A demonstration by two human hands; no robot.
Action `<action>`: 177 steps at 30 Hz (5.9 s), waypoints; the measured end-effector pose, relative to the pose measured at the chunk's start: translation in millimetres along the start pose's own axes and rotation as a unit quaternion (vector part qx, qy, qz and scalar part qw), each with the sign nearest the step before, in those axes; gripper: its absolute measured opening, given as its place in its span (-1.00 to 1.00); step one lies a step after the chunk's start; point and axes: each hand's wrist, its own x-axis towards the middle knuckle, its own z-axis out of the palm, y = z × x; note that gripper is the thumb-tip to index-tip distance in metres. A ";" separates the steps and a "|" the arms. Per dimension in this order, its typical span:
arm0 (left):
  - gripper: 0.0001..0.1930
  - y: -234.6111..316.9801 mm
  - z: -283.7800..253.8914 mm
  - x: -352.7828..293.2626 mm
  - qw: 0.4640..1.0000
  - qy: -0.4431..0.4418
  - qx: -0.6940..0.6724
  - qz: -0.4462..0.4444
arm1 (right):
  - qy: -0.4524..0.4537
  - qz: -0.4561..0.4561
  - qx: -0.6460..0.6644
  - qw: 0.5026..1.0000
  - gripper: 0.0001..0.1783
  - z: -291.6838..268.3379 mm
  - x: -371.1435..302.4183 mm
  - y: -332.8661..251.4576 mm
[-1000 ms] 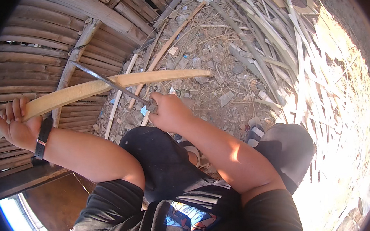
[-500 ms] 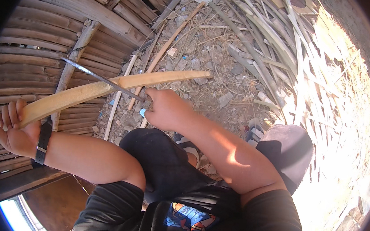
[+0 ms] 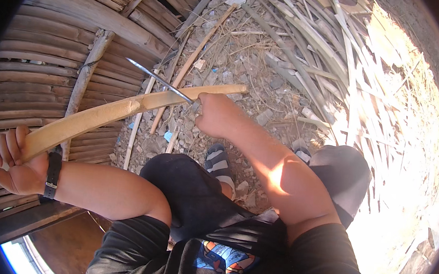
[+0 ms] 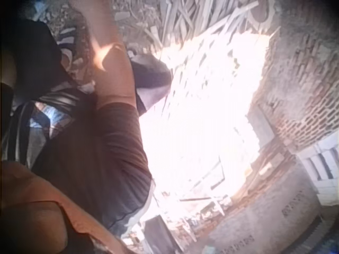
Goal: The person splits a long bamboo pole into thin strips using a knife. They hold the pole with one hand and use the knife to split it lengthwise, then separate the resulting strips.
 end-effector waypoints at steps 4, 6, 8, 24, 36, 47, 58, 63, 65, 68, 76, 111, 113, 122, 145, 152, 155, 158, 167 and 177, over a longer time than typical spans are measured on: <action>-0.59 2.4 1.3 0.3 0.999 -0.023 -0.023 0.005 | -0.010 -0.011 0.040 0.999 -0.47 -3.2 -3.8 -4.5; -0.63 2.5 4.0 -1.2 0.999 -0.027 -0.033 0.017 | -0.015 -0.072 0.075 0.994 -0.43 -8.4 -12.6 -33.4; -0.62 3.4 0.7 -1.2 0.998 -0.053 -0.042 0.007 | -0.027 -0.137 0.113 0.984 -0.41 -14.6 -24.1 -60.1; -0.53 15.0 -23.9 4.8 0.990 -0.101 -0.094 -0.026 | -0.049 -0.021 0.144 0.988 -0.33 7.9 -9.0 -12.8; -0.68 5.3 -12.3 5.9 1.000 0.012 -0.004 -0.001 | 0.008 0.018 0.105 0.994 -0.36 36.1 3.1 38.9; -0.72 5.9 -25.4 7.8 1.000 0.020 -0.009 -0.004 | 0.054 0.301 0.085 0.948 -0.49 105.2 -17.3 182.6; -0.75 11.0 -9.4 11.1 0.999 -0.033 0.013 -0.016 | 0.059 0.054 0.160 0.984 -0.47 70.3 4.8 53.3; -0.72 6.2 -9.9 10.3 0.994 0.072 0.079 0.013 | 0.092 0.165 0.185 0.964 -0.44 96.5 5.6 99.4; -0.70 8.7 -16.2 12.9 0.997 0.046 0.065 0.002 | 0.063 0.197 0.224 0.952 -0.41 94.3 5.0 108.4; -0.70 10.5 -11.8 14.2 0.996 0.038 0.079 -0.005 | 0.107 0.084 0.158 0.978 -0.42 91.6 -0.5 63.8; -0.64 4.6 -11.1 10.9 0.965 0.172 0.191 0.053 | 0.061 0.142 0.168 0.974 -0.50 101.7 -8.7 91.2; -0.76 -35.0 1.0 6.0 0.875 0.351 0.321 0.092 | 0.027 0.085 0.105 0.990 -0.39 103.4 -5.6 88.3; -0.77 -22.7 -14.2 4.4 0.891 0.321 0.308 0.094 | -0.017 0.127 0.139 0.982 -0.40 87.6 -12.0 64.8; -0.64 -14.9 4.4 5.2 0.915 0.242 0.303 0.109 | 0.007 -0.035 0.139 0.990 -0.41 82.3 -13.1 8.2; -0.71 -10.8 -12.5 11.1 0.931 0.238 0.257 0.102 | 0.037 0.128 0.159 0.978 -0.36 100.9 -0.2 98.6; -0.65 -7.6 -18.6 15.8 0.937 0.209 0.263 0.096 | 0.076 0.062 0.137 0.986 -0.39 98.9 -3.5 63.8; -0.66 6.3 -37.4 18.9 0.960 0.157 0.221 0.075 | -0.034 0.017 0.189 0.981 -0.39 68.8 -12.3 11.1; -0.68 -4.9 -22.9 18.1 0.947 0.187 0.245 0.090 | 0.020 -0.018 0.145 0.989 -0.40 106.3 2.6 57.6; -0.67 -6.1 0.3 13.0 0.979 0.125 0.152 0.062 | 0.038 0.258 0.149 0.954 -0.40 95.1 -6.0 136.3; -0.68 -1.9 -13.6 11.5 0.990 0.094 0.098 0.022 | -0.007 0.140 0.203 0.969 -0.40 72.4 7.0 50.2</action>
